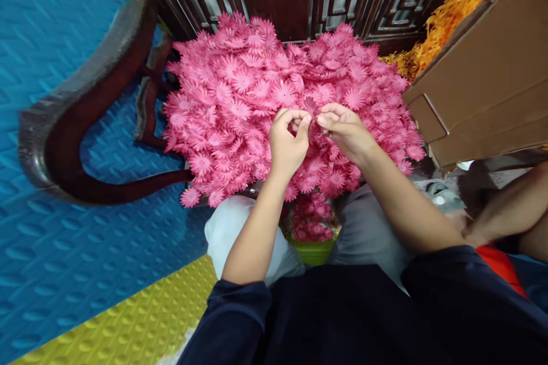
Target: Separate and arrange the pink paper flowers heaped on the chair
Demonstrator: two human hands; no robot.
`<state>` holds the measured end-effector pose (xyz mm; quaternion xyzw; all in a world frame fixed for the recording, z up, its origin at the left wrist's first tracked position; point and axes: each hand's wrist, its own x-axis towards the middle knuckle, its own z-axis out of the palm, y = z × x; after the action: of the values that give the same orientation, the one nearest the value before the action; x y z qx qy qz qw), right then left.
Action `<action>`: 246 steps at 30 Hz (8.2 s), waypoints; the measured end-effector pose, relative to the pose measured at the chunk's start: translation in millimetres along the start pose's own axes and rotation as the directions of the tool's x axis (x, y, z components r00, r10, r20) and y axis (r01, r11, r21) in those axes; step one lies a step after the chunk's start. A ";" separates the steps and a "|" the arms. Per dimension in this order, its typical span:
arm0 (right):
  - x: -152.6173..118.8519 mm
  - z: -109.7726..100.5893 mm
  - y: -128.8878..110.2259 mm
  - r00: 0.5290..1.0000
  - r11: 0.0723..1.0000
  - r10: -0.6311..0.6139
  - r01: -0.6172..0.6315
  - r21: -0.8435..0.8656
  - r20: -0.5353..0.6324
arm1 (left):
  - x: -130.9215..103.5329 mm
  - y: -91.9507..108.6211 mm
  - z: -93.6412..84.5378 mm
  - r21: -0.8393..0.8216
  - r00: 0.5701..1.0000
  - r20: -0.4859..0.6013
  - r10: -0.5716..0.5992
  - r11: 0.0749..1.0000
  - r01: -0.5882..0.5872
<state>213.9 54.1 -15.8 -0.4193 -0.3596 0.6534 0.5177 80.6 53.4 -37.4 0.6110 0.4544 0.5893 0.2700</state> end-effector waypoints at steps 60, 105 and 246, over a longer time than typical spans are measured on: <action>0.3 1.5 9.0 0.995 0.991 -0.096 0.094 -0.098 -0.012 | 0.1 7.5 -4.4 0.217 0.994 0.074 0.078 0.972 -0.093; -21.5 16.8 1.2 0.965 0.946 -0.262 0.255 -0.197 -0.008 | 11.4 27.7 -37.0 0.106 0.979 0.202 0.016 0.994 -0.039; 4.9 -11.7 20.4 0.974 0.941 -0.214 0.185 -0.284 -0.076 | 3.0 4.5 -7.9 0.193 0.995 0.072 -0.069 0.980 0.054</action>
<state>216.4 55.2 -39.7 -0.4826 -0.4595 0.5180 0.5363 73.7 52.4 -30.8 0.6422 0.5166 0.5102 0.2458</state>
